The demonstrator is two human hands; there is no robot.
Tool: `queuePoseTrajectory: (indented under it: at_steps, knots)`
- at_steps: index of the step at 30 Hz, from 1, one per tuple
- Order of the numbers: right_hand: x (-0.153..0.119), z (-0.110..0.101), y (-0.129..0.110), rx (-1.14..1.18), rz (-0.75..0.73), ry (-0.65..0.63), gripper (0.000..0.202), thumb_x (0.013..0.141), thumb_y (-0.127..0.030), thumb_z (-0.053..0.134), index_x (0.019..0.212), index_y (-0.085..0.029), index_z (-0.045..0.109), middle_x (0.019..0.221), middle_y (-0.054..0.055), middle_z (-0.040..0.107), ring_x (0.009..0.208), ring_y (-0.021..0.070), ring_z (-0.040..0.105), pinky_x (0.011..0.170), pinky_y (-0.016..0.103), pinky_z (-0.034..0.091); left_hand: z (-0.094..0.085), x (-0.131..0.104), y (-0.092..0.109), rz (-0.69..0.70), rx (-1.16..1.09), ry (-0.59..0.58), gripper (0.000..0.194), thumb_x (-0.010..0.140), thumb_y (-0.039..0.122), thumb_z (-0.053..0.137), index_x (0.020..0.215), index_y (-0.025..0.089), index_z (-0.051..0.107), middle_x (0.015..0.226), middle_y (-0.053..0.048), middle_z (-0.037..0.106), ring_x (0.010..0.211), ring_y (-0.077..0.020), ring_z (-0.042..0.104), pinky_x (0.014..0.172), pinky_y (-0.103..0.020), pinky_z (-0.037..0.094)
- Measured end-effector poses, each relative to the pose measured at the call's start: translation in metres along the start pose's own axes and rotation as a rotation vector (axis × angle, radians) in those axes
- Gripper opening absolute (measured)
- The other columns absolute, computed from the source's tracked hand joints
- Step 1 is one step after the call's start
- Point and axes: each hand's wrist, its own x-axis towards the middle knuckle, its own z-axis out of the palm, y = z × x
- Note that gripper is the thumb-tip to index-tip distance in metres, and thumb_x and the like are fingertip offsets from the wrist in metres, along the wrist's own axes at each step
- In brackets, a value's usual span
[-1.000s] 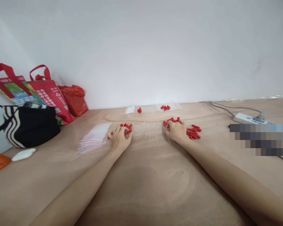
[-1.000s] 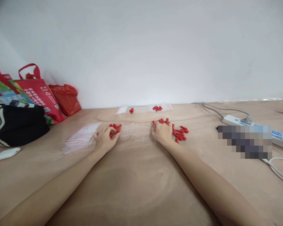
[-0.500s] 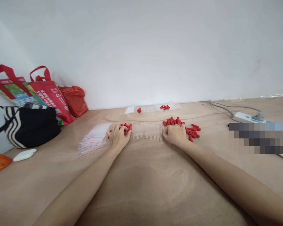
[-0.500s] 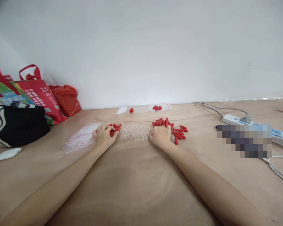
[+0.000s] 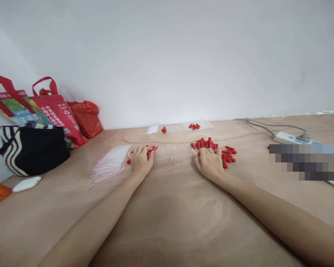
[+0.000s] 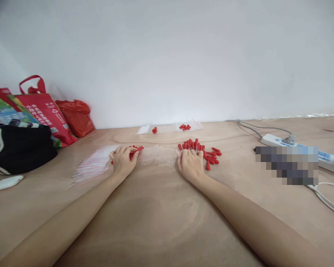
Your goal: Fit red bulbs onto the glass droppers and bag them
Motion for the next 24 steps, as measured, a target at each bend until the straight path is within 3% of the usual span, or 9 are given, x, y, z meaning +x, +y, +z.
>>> queuePoseTrajectory:
  at_steps: [3,7,11,14,17,20,24]
  knots:
    - [-0.012,-0.003,0.011,0.061,-0.075,0.083,0.022,0.083,-0.025,0.031,0.073,-0.014,0.048,0.066,0.005,0.059,0.064,0.0175,0.051,0.070,0.033,0.021,-0.013,-0.011,0.014,0.126,-0.165,-0.003,0.012,0.078,0.027,0.051,0.079,0.019,0.059,0.080,-0.003,0.059,0.084,-0.0209,0.050,0.080,-0.038,0.027]
    - [-0.022,-0.005,0.024,0.139,-0.162,0.117,0.021,0.085,-0.025,0.031,0.072,-0.015,0.044,0.062,0.002,0.057,0.053,0.0130,0.048,0.071,0.031,0.021,-0.028,-0.027,0.037,0.314,-0.368,-0.200,0.007,0.076,0.025,0.052,0.077,0.021,0.057,0.078,0.000,0.058,0.080,-0.0171,0.051,0.080,-0.035,0.028]
    - [-0.023,-0.005,0.024,0.268,-0.208,0.115,0.018,0.086,-0.025,0.034,0.076,-0.015,0.046,0.067,0.001,0.060,0.059,0.0130,0.051,0.073,0.030,0.021,-0.032,-0.034,0.050,0.319,-0.414,-0.374,0.011,0.068,0.018,0.055,0.079,0.019,0.054,0.083,0.000,0.057,0.084,-0.0177,0.051,0.082,-0.037,0.028]
    - [-0.021,-0.007,0.016,0.354,-0.266,0.085,0.017,0.086,-0.025,0.037,0.080,-0.015,0.050,0.073,0.002,0.063,0.067,0.0138,0.054,0.075,0.031,0.021,-0.028,-0.032,0.052,0.295,-0.421,-0.446,0.020,0.069,0.028,0.059,0.087,0.020,0.056,0.087,-0.001,0.057,0.087,-0.0197,0.051,0.080,-0.037,0.031]
    - [-0.021,-0.010,0.011,0.384,-0.325,0.056,0.019,0.086,-0.026,0.038,0.085,-0.016,0.055,0.077,0.003,0.063,0.071,0.0142,0.053,0.076,0.032,0.022,-0.021,-0.030,0.051,0.296,-0.435,-0.472,0.017,0.073,0.033,0.056,0.083,0.020,0.060,0.083,-0.002,0.056,0.083,-0.0187,0.052,0.075,-0.033,0.036]
    - [-0.022,-0.013,0.009,0.407,-0.373,0.033,0.020,0.085,-0.025,0.040,0.087,-0.018,0.058,0.077,0.003,0.063,0.073,0.0140,0.053,0.076,0.032,0.022,-0.017,-0.030,0.051,0.316,-0.463,-0.448,0.013,0.079,0.028,0.051,0.077,0.019,0.060,0.080,-0.002,0.056,0.080,-0.0167,0.052,0.072,-0.030,0.037]
    - [-0.024,-0.017,0.007,0.452,-0.417,0.004,0.019,0.085,-0.023,0.040,0.086,-0.018,0.059,0.077,0.002,0.062,0.073,0.0131,0.053,0.076,0.032,0.023,-0.017,-0.031,0.052,0.316,-0.500,-0.404,0.009,0.082,0.025,0.048,0.082,0.018,0.055,0.083,-0.001,0.059,0.081,-0.0162,0.052,0.075,-0.031,0.035]
